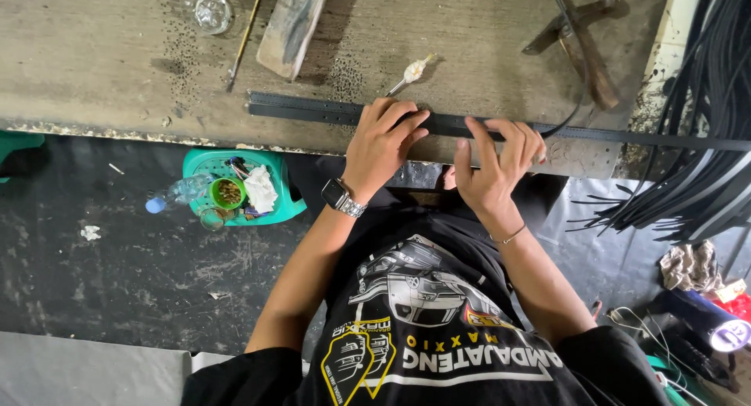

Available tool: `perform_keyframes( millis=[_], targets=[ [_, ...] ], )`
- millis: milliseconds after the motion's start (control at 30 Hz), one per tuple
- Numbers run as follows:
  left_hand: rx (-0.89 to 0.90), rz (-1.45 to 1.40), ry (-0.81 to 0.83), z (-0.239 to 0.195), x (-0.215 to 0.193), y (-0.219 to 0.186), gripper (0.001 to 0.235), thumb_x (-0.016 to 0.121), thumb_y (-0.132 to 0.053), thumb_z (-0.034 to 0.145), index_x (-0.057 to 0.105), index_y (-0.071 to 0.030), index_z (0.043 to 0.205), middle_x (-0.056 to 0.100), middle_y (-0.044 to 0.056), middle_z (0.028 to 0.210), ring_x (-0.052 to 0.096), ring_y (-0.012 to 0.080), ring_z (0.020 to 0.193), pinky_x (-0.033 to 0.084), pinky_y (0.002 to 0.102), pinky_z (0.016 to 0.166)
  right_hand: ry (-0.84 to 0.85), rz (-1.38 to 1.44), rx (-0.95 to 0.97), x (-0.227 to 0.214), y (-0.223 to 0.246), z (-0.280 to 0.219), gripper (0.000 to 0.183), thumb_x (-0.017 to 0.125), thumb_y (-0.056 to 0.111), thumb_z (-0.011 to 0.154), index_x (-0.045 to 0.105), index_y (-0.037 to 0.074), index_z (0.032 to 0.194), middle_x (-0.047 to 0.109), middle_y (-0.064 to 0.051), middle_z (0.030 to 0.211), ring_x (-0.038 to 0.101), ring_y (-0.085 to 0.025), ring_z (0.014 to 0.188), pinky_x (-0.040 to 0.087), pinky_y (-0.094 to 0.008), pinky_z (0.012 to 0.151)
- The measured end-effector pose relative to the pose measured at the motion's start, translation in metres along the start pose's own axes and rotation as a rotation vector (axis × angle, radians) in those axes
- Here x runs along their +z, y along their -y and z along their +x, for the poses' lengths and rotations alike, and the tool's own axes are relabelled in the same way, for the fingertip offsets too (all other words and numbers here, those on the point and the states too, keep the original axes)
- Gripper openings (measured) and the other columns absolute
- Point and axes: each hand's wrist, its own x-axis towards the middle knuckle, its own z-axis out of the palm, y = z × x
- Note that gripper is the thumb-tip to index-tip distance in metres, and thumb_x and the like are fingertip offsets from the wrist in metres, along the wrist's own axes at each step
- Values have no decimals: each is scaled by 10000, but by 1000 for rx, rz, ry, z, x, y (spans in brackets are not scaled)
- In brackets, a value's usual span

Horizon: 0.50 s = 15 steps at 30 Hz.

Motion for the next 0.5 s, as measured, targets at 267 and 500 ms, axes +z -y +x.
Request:
perform_keyframes(
  millis=[267,500],
  targets=[
    [9,33,-17,10,-14,-6,93,773,-113,893,696,-60,902,648,87,994,583,334,929,427,406,758,99,421,-122,44,57,90,101,722,95,939,776,66,1020,619,-80,958,589,-334,855,466,-448,777],
    [-171,-35,41,-13,11,3,105,646,-56,850,649,-24,950,647,205,904,586,412,870,428,470,736,371,503,-525,108,128,171,98,757,112,1001,684,62,1044,582,-101,1038,544,-311,971,422,-436,808]
  ],
)
